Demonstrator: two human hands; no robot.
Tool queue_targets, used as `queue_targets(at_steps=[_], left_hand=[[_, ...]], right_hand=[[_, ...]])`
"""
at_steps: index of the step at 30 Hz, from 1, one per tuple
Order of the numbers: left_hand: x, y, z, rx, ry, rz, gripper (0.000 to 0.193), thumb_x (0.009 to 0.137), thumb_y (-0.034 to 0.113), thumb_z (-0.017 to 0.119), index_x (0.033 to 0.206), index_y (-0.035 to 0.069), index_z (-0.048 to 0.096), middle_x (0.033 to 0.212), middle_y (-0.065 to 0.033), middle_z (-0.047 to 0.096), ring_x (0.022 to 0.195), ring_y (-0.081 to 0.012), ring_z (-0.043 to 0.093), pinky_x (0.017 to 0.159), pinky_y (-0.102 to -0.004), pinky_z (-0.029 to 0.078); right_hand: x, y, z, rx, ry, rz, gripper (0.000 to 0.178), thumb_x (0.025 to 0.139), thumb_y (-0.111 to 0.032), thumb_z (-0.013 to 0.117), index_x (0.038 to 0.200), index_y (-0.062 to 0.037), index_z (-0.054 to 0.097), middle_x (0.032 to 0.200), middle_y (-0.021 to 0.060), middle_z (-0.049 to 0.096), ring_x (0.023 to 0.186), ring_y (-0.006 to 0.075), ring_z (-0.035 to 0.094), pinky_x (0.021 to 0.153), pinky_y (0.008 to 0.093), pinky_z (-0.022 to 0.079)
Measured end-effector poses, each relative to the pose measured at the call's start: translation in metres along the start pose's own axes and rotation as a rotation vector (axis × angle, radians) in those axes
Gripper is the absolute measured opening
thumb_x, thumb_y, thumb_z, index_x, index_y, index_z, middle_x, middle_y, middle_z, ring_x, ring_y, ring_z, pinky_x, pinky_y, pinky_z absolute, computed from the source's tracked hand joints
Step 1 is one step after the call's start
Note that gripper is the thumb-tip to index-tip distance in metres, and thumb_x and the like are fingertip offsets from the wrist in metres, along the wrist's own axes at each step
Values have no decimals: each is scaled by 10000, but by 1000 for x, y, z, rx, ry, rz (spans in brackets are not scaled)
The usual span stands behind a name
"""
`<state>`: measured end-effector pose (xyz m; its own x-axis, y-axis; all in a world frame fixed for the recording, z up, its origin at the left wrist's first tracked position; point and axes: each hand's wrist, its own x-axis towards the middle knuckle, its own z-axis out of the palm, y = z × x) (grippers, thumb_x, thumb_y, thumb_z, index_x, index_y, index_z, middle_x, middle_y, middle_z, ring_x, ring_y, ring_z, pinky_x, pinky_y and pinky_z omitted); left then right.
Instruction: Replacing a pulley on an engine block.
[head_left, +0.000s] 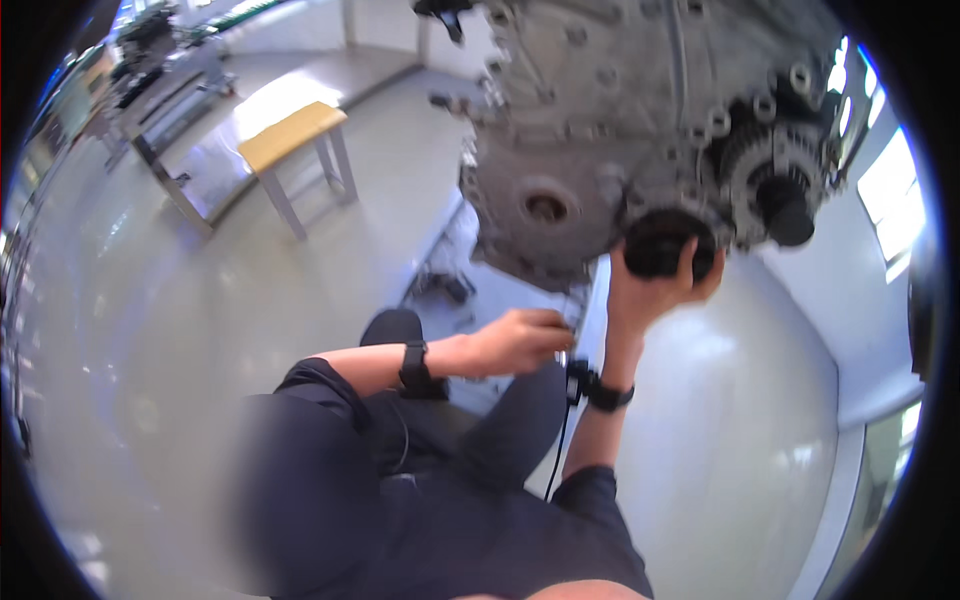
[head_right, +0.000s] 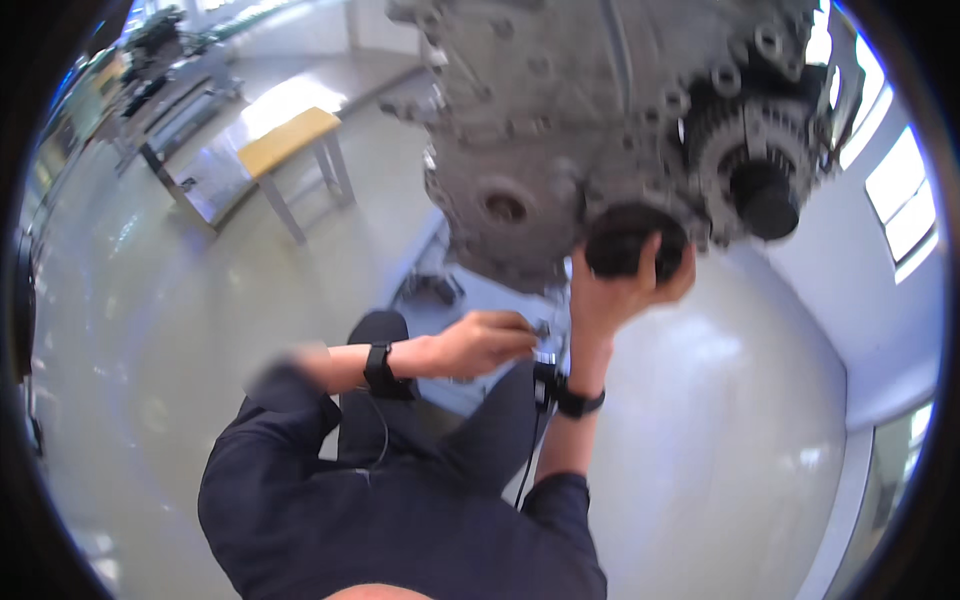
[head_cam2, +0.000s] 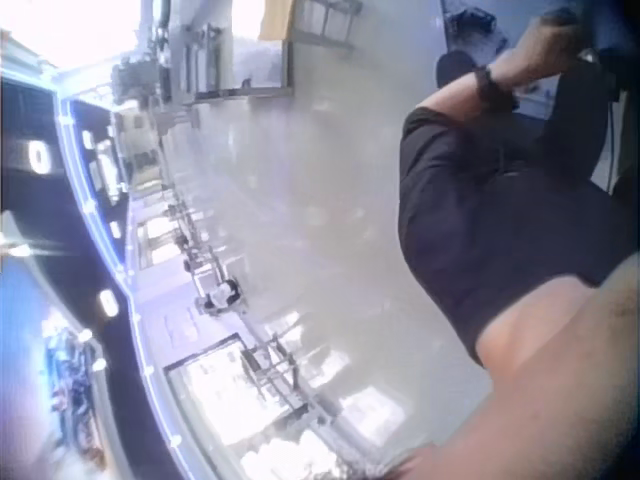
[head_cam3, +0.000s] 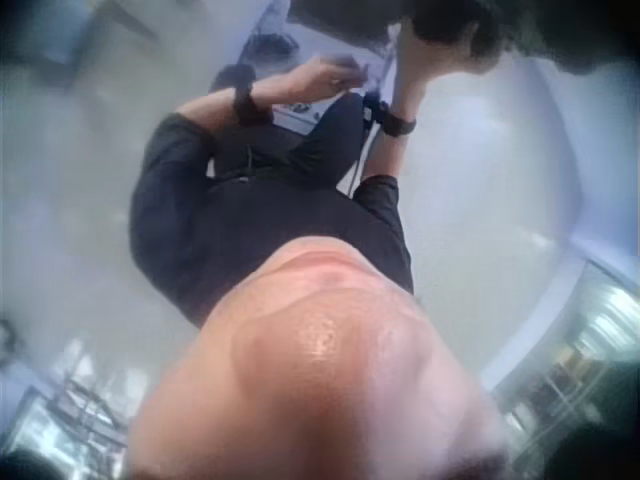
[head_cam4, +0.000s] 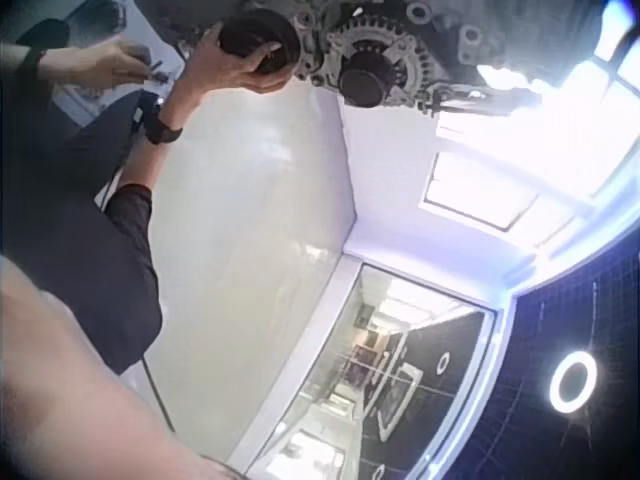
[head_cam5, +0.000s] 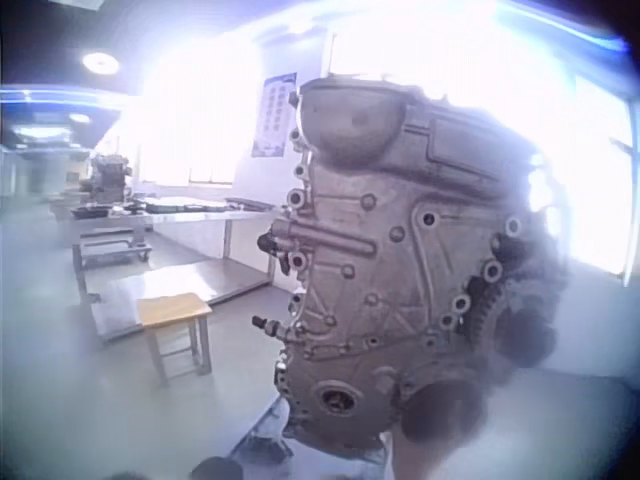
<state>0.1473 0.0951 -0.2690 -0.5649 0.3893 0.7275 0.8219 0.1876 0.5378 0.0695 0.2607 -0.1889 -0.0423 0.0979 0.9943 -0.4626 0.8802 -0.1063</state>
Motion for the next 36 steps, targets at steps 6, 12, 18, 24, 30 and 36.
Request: queue_targets(at_steps=[6,12,18,24,30,36], left_hand=[[-167,-151,37,325,-402,-531,151,794,89,622,883,7,711,891,-223,685,862,-407,653,779,-465,527],[-220,-197,54,497,-477,-1031,199,741,32,614,899,18,733,966,-252,687,945,-422,665,866,-474,533],[-248,-209,61,607,-646,-1130,203,812,62,590,945,6,734,1007,-234,703,979,-403,679,871,-456,555],[-215,-200,71,626,-911,-1030,234,835,69,593,1033,37,713,1090,-202,692,1025,-367,677,857,-436,564],[-228,-209,89,568,-807,-756,248,844,88,582,1082,27,618,1131,-167,629,994,-340,672,826,-454,555],[-221,-221,107,556,-815,-998,216,812,136,616,935,-16,708,1066,-215,665,958,-365,681,830,-477,557]], right_hand=[[11,11,16,37,-18,-18,881,549,-270,895,1293,-7,503,1454,301,217,1326,478,223,1062,580,290],[-1,5,15,-15,-47,94,939,576,-45,804,1416,-58,386,1461,245,250,1363,455,240,1145,563,231],[1,-2,10,-36,-45,51,972,563,-44,805,1430,-61,366,1467,245,248,1366,444,246,1148,557,221],[-2,10,8,-64,-35,-30,965,564,-55,799,1428,-53,369,1458,226,260,1370,428,256,1150,543,227],[-1,11,13,6,0,-57,974,567,-57,796,1436,-67,356,1449,216,266,1379,414,255,1158,531,231],[-2,14,17,-43,-30,-28,954,588,-60,800,1431,-72,355,1463,222,253,1380,414,256,1167,545,216]])
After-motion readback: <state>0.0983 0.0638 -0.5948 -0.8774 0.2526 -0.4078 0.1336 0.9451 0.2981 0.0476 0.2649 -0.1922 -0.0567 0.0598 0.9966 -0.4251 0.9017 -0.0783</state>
